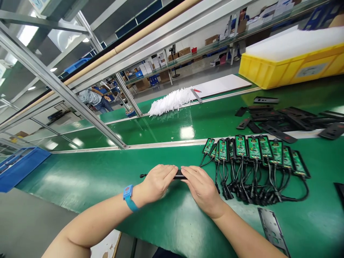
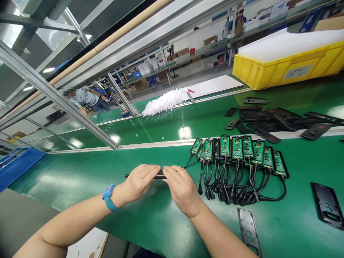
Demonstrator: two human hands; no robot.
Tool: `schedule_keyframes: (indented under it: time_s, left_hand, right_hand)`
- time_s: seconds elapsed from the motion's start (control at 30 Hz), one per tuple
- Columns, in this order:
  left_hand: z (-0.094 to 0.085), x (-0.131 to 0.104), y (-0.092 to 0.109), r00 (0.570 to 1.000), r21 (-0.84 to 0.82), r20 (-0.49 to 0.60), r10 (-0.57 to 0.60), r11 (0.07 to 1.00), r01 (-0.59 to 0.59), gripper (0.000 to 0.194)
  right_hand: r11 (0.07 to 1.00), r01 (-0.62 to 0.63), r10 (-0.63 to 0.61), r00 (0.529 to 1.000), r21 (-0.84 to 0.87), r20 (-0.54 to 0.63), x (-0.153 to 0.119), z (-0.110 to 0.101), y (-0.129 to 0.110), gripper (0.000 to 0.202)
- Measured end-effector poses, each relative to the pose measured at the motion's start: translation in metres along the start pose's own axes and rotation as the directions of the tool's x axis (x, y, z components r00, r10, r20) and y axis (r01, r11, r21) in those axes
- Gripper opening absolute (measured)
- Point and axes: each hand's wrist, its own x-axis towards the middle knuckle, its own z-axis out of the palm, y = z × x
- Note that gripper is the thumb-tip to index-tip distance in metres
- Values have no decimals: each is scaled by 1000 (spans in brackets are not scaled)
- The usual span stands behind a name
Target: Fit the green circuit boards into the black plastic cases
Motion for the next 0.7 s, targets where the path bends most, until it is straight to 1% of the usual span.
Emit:
schedule_keyframes:
  time_s: [0.1,0.2,0.3,0.4,0.5,0.7]
  left_hand:
    - [-3,5,2,999,-16,4,-34,999,34,35]
    - [-7,4,-1,999,-11,-19,-42,999,42,32]
    - [-12,-2,-7,999,-19,-36,-41,999,41,34]
    - [-14,-9,-10,999,-41,-30,-41,998,40,37]
    - [-13,-12,-12,999,-61,-31,-30,998,28,40]
    - [-10,-12,-14,998,-89,-62,7,996,-12,43]
  right_hand:
    - [1000,1,-1,1000,-8,-1,4,-3,0,49]
    - [1000,-17,17,1000,14,7,7,-7,1,46]
    - [998,-37,36,999,55,18,7,-9,4,42]
    - [993,-65,59,997,101,58,4,-10,4,39]
    - [988,-88,79,994,128,75,3,-10,1,39]
    - [991,-71,61,995,117,85,5,-15,-3,36]
